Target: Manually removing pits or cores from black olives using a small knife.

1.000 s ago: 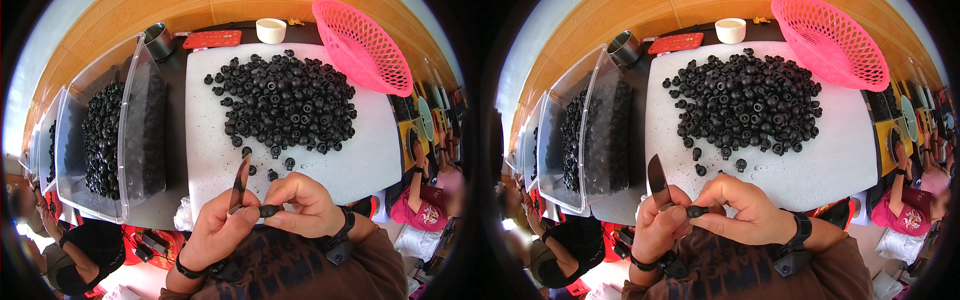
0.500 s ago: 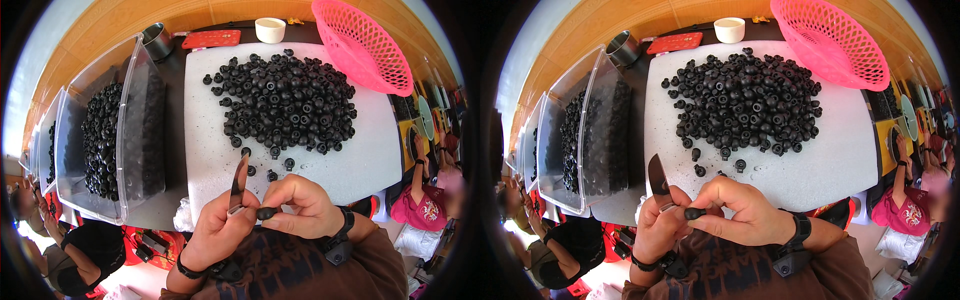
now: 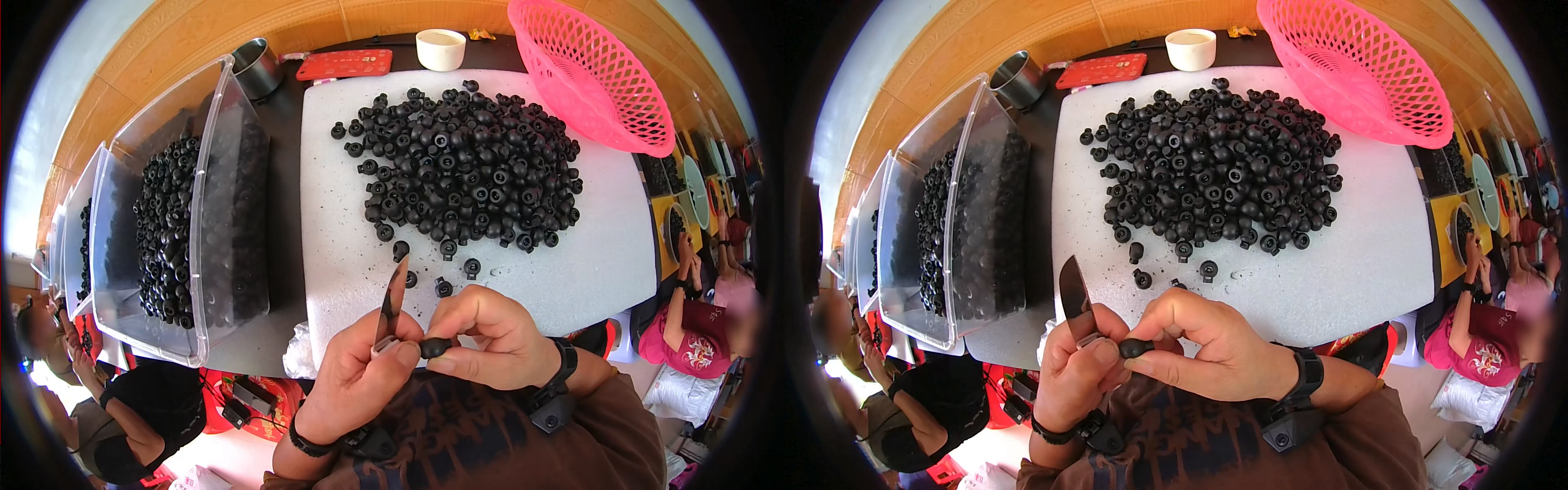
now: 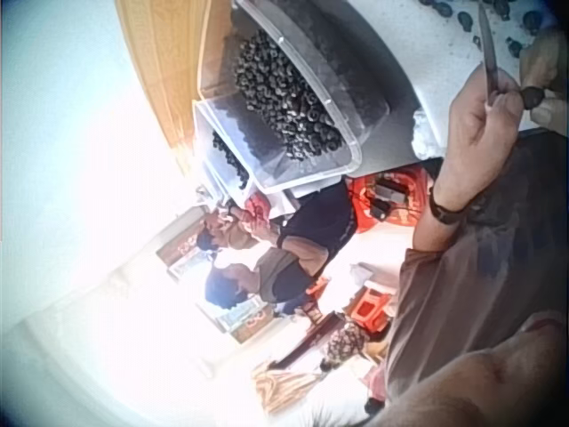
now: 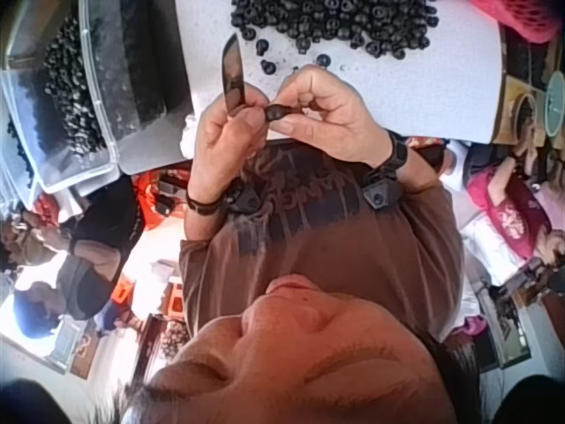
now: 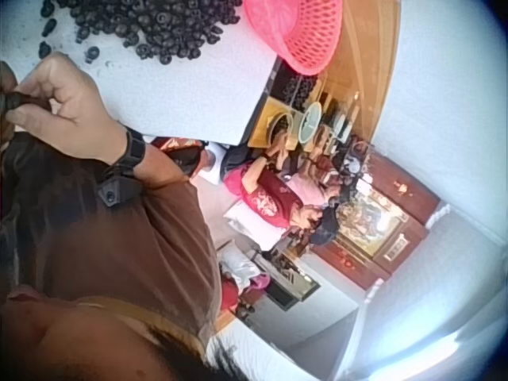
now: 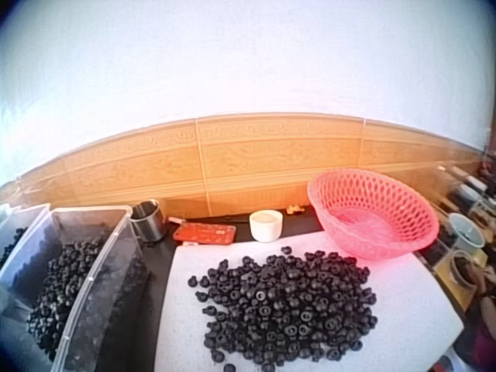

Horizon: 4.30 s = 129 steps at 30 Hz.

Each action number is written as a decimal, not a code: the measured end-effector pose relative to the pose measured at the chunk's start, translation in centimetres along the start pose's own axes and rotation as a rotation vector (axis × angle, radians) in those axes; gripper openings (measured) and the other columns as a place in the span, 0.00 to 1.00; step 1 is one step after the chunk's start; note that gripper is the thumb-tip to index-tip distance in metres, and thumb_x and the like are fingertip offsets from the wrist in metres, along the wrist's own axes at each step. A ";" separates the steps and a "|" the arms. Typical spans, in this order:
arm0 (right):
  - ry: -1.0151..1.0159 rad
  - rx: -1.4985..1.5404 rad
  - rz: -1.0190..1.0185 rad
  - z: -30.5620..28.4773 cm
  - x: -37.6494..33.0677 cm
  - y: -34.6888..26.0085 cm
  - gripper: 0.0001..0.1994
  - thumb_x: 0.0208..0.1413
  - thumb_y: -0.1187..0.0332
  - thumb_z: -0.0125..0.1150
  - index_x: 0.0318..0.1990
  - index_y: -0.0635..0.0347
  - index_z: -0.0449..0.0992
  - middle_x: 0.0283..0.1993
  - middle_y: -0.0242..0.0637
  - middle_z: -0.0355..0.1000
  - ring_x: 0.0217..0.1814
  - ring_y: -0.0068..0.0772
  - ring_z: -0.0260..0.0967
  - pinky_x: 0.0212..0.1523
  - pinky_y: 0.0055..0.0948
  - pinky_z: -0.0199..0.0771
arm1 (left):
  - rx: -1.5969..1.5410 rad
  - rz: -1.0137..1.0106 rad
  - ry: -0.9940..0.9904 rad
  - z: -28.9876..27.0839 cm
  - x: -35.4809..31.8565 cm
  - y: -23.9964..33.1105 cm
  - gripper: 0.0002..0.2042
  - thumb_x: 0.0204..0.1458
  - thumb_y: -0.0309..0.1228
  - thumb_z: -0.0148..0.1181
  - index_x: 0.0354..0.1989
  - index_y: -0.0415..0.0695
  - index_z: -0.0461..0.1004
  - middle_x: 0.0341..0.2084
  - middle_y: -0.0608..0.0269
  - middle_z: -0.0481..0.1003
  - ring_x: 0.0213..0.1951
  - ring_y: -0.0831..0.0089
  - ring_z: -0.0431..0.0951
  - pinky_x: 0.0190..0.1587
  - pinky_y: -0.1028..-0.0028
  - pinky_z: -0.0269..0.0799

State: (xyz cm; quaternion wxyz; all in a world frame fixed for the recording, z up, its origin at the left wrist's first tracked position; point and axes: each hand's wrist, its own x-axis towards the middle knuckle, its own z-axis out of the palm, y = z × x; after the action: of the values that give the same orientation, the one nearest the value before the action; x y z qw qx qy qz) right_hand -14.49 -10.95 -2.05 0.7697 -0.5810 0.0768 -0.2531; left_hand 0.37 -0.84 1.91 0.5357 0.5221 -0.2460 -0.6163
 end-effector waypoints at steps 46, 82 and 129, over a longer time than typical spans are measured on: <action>-0.080 -1.356 -0.089 -1.9 1.7 -0.9 0.09 0.39 0.74 0.60 0.32 0.62 0.71 0.32 0.35 0.65 0.36 0.38 0.65 0.36 0.33 0.66 | -0.328 0.075 0.055 -2.8 2.0 -3.5 0.07 0.55 0.31 0.47 0.31 0.40 0.63 0.13 0.70 0.56 0.13 0.82 0.53 0.15 0.80 0.50; 0.041 -0.454 -0.106 0.0 2.5 -2.1 0.13 0.45 0.75 0.61 0.41 0.63 0.73 0.34 0.37 0.68 0.31 0.30 0.65 0.34 0.25 0.66 | -0.271 0.090 -0.033 -1.3 1.1 -2.1 0.06 0.56 0.30 0.47 0.36 0.39 0.64 0.17 0.74 0.61 0.17 0.87 0.57 0.18 0.85 0.52; -0.029 0.226 0.060 -0.3 1.2 -1.0 0.10 0.52 0.78 0.54 0.43 0.65 0.67 0.40 0.33 0.63 0.36 0.16 0.61 0.34 0.15 0.61 | 0.914 0.543 0.108 0.6 0.4 -0.1 0.07 0.41 0.22 0.59 0.28 0.39 0.66 0.16 0.58 0.67 0.16 0.60 0.69 0.17 0.68 0.64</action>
State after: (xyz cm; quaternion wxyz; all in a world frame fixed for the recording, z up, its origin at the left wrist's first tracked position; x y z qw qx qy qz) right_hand -13.90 -11.94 -0.99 0.8385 -0.4917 0.0540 -0.2287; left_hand -0.13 -1.32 1.88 0.4058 0.6509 -0.5876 -0.2576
